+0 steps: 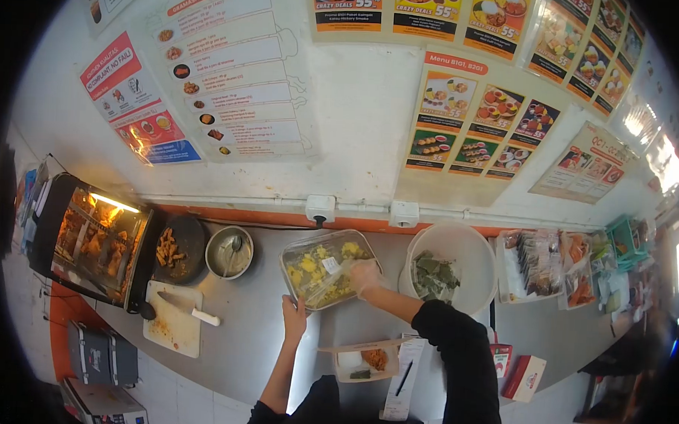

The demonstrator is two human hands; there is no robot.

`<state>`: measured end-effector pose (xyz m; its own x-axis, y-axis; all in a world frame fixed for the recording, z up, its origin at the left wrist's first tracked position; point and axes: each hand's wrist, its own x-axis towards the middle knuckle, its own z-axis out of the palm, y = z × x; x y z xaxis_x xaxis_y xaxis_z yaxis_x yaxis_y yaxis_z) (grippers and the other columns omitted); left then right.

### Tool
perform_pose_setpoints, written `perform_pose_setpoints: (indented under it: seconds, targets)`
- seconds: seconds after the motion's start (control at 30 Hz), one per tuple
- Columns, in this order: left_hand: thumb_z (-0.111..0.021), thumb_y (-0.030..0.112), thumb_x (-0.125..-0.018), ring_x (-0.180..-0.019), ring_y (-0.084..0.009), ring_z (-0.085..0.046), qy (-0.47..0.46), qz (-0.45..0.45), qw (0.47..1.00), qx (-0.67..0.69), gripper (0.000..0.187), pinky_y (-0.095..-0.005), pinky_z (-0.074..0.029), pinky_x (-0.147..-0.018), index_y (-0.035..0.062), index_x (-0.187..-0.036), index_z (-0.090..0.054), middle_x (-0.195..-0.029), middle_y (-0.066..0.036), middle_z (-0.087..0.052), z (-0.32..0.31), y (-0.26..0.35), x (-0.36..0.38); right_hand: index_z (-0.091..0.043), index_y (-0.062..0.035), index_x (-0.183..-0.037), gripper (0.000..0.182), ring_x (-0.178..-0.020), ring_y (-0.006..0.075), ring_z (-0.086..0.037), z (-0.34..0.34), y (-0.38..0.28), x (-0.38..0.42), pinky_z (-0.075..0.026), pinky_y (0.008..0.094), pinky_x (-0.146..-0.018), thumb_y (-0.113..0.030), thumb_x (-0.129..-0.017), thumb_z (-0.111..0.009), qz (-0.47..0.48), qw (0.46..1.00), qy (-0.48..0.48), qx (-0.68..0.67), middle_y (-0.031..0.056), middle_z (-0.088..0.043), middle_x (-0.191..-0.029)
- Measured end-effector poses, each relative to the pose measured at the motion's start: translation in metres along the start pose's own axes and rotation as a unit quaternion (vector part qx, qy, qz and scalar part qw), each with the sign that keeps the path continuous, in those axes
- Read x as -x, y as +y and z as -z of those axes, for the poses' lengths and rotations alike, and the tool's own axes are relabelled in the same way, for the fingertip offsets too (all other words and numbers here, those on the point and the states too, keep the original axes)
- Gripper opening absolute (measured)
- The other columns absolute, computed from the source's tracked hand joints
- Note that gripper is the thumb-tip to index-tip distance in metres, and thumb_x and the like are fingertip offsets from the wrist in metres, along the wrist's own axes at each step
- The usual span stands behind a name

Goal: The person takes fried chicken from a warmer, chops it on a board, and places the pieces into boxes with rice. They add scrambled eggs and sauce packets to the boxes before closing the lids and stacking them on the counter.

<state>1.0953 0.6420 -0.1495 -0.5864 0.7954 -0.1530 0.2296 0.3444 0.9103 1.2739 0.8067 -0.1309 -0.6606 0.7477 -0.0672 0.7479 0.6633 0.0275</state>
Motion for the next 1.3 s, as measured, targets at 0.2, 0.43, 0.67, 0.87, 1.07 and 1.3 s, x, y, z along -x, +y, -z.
perform_pose_setpoints:
  seconds: [0.2, 0.43, 0.67, 0.87, 1.07, 1.3]
  targets:
    - [-0.051, 0.023, -0.096, -0.089, -0.0402, -0.049, -0.005, -0.004, 1.000, 0.014, 0.031, -0.0489, -0.041, -0.077, -0.0047, -0.103, -0.039, -0.096, -0.026, -0.046, -0.017, -0.014, -0.006, -0.072, -0.0070, -0.094, 0.021, -0.086, 0.0305, -0.070, 0.012, -0.032, 0.002, -0.055, 0.0387, -0.071, -0.016, -0.085, -0.055, -0.105, 0.988, -0.099, -0.052, 0.0132, -0.071, -0.095]
    - [-0.049, 0.021, -0.098, -0.091, -0.0398, -0.048, -0.029, -0.017, 0.999, 0.018, 0.028, -0.0469, -0.043, -0.077, -0.0045, -0.103, -0.039, -0.097, -0.026, -0.046, -0.012, -0.027, -0.007, -0.069, -0.0019, -0.093, 0.023, -0.087, 0.0324, -0.070, 0.043, -0.017, 0.003, -0.055, 0.0443, -0.074, -0.014, -0.088, -0.051, -0.117, 0.983, -0.051, -0.134, 0.0160, -0.071, -0.095]
    - [-0.050, 0.023, -0.099, -0.086, -0.0313, -0.057, -0.063, 0.016, 0.992, 0.108, 0.032, -0.0345, -0.059, -0.054, -0.0061, -0.101, -0.036, -0.103, -0.023, -0.045, -0.008, -0.047, -0.020, -0.065, -0.0021, -0.097, 0.019, -0.073, 0.0286, -0.069, 0.028, -0.061, 0.026, -0.054, 0.0413, -0.059, -0.009, -0.087, -0.049, 0.103, 0.987, 0.048, -0.114, 0.0135, -0.070, -0.082]
    - [-0.049, 0.025, -0.100, -0.093, -0.0280, -0.059, -0.110, 0.037, 0.980, 0.159, 0.031, -0.0365, -0.063, -0.064, -0.0031, -0.100, -0.035, -0.107, -0.019, -0.043, 0.001, -0.036, -0.022, -0.065, -0.0045, -0.089, 0.016, -0.070, 0.0284, -0.068, -0.010, -0.065, -0.007, -0.054, 0.0405, -0.060, -0.012, -0.084, -0.052, -0.052, 0.989, 0.087, -0.110, 0.0124, -0.068, -0.080]
    - [-0.050, 0.027, -0.100, -0.098, -0.0255, -0.059, -0.098, 0.061, 0.974, 0.195, 0.032, -0.0372, -0.064, -0.071, -0.0013, -0.102, -0.034, -0.109, -0.015, -0.041, 0.019, -0.039, -0.025, -0.063, -0.0051, -0.084, 0.012, -0.068, 0.0314, -0.065, 0.000, -0.061, -0.010, -0.053, 0.0431, -0.063, -0.013, -0.083, -0.053, 0.264, 0.942, 0.136, -0.153, 0.0128, -0.065, -0.075]
    - [-0.047, 0.033, -0.102, -0.105, -0.0254, -0.058, -0.106, 0.049, 0.981, 0.155, 0.032, -0.0434, -0.061, -0.082, 0.0029, -0.102, -0.033, -0.108, -0.011, -0.041, 0.018, -0.024, -0.018, -0.063, -0.0051, -0.084, 0.012, -0.071, 0.0323, -0.066, 0.020, -0.035, 0.011, -0.053, 0.0445, -0.066, -0.013, -0.082, -0.054, 0.173, 0.970, 0.102, -0.135, 0.0149, -0.064, -0.074]
